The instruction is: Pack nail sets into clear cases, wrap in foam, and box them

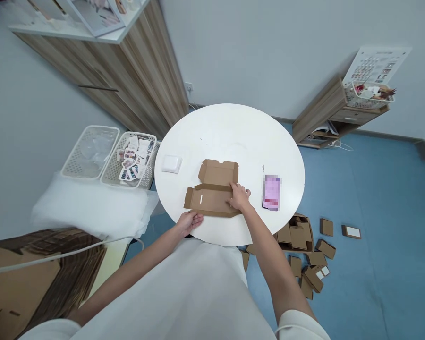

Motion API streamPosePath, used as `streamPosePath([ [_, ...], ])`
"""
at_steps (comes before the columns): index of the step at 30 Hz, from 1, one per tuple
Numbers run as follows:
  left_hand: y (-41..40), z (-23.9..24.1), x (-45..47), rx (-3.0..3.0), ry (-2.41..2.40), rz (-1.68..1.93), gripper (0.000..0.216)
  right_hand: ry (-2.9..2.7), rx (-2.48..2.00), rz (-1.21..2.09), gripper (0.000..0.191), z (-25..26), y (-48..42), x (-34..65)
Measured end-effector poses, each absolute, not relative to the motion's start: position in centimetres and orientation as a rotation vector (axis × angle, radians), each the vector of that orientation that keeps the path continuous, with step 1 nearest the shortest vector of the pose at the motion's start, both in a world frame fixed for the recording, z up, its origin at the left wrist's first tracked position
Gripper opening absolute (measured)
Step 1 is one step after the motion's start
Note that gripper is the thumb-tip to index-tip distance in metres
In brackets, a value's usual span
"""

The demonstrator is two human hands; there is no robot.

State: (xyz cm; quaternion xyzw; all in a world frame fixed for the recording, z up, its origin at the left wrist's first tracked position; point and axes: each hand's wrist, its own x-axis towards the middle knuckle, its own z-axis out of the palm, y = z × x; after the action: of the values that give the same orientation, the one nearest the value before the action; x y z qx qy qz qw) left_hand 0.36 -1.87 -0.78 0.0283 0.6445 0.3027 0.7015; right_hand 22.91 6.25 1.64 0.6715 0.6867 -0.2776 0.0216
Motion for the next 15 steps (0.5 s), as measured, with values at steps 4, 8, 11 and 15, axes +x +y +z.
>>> streamPosePath([
  [4, -1.0, -0.7, 0.9, -0.034, 1.417, 0.741, 0.003, 2.194, 2.033, -0.744, 0.077, 1.6, 4.9, 22.3],
  [8, -0.1, -0.7, 1.1, -0.101, 1.408, 0.771, 0.007, 2.225, 2.107, -0.501, 0.080, 1.4, 3.5, 21.6],
  [11, 0.2, -0.7, 1.2, -0.107, 1.402, 0.774, 0.009, 2.242, 2.150, -0.302, 0.085, 1.3, 2.7, 20.9],
  [15, 0.5, -0.7, 1.0, -0.082, 1.385, 0.747, 0.008, 2.324, 1.976, -0.243, 0.100, 1.0, 2.1, 20.5],
])
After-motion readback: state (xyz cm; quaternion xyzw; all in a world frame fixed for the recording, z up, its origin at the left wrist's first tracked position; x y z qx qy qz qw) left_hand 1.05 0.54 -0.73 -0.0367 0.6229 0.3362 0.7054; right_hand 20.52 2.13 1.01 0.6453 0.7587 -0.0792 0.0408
